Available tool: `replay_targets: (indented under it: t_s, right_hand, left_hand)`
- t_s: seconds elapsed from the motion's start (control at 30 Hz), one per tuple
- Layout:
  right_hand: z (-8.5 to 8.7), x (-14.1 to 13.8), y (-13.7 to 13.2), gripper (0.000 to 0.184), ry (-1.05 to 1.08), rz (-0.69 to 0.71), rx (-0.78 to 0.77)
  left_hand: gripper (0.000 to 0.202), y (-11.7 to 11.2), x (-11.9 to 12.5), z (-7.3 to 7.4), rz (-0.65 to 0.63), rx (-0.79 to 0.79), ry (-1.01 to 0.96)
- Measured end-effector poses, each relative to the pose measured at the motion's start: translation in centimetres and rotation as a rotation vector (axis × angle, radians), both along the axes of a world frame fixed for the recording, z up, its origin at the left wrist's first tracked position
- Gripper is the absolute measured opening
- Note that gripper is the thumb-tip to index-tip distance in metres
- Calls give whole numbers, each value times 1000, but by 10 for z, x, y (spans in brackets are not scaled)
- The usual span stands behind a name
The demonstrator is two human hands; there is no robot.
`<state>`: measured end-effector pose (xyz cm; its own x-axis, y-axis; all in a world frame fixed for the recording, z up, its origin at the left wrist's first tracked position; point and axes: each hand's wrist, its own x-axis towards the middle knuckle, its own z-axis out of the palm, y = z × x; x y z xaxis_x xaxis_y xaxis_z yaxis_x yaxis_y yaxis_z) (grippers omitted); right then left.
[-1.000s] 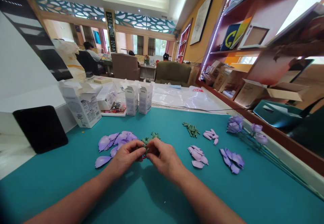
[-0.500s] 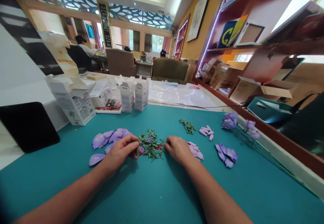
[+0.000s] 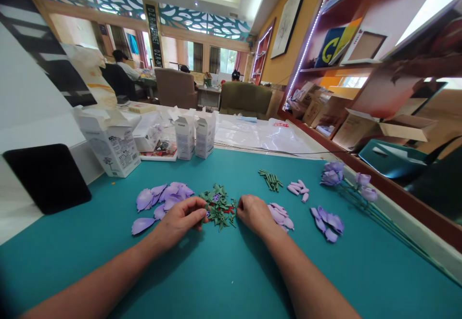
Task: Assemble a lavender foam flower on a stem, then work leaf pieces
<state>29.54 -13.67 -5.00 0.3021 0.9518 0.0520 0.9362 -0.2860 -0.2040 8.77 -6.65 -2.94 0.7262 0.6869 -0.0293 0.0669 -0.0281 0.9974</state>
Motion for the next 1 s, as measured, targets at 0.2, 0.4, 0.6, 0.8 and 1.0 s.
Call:
replay_targets:
  t_s: [0.2,0.4,0.6,0.8,1.0]
  right_hand:
    - [5,-5,-2,12,54,-2,129]
    - [10,-30,-8,23,450,284,485]
    - [9,-51,-11,17,1054,169,454]
    - [15,-53,-11,21,1195,107,464]
    - [16,-56,-10,23,1183,77,456]
  left_hand:
    - [23,0,-1,0,-2,38,23]
    - [22,1,-2,-5,-14,122,50]
    - [17,1,-3,-10,-18,379,118]
    - [18,-2,-4,-8,-24,480,153]
    - [17,-5,-4,-4,-27,541,192]
